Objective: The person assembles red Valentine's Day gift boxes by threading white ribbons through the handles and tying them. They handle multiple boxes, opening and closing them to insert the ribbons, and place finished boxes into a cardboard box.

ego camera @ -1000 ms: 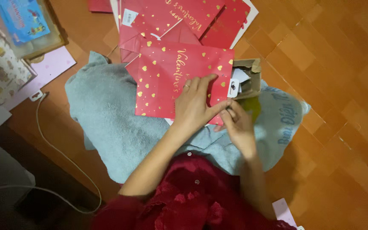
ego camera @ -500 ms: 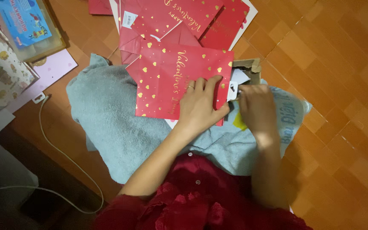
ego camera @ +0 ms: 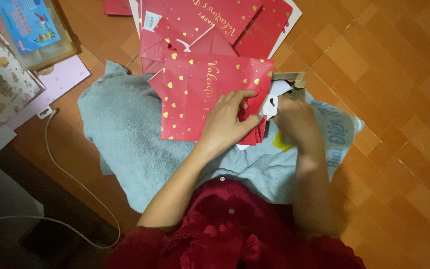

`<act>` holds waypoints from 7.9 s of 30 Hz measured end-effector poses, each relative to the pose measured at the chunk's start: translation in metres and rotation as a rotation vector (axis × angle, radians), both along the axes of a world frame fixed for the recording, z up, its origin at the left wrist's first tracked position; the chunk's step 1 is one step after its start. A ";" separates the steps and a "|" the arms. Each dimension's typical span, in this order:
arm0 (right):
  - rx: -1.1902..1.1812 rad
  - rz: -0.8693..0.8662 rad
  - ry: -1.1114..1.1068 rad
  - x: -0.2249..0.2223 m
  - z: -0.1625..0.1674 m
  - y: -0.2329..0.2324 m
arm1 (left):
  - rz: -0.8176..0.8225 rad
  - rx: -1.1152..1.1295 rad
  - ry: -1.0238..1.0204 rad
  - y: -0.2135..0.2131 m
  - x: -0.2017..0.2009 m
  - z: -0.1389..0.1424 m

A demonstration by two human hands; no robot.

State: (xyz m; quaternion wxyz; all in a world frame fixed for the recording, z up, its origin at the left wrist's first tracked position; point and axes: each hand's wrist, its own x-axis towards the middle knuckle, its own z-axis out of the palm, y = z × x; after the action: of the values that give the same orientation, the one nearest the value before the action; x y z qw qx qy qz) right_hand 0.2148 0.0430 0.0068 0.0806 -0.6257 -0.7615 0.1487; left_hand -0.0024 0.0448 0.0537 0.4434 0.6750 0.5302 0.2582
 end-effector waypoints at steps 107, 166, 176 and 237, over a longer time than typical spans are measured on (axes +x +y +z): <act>-0.140 -0.149 0.994 0.012 0.105 -0.098 | -0.427 -0.034 -0.369 -0.026 0.010 0.028; 0.222 -0.242 0.715 -0.047 0.062 -0.071 | -0.072 -0.039 -0.352 -0.023 0.011 0.003; 0.094 -0.507 1.111 -0.020 0.030 -0.071 | 0.087 0.394 0.170 -0.014 0.026 -0.003; 0.163 -0.139 0.501 -0.044 0.034 -0.046 | 0.061 -0.317 -0.629 -0.011 -0.016 -0.045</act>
State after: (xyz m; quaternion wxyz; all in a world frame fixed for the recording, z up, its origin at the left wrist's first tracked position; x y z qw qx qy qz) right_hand 0.1706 -0.0034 0.0410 0.3267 -0.6115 -0.6825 0.2314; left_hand -0.0188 0.0339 0.0088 0.6766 0.4690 0.4209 0.3810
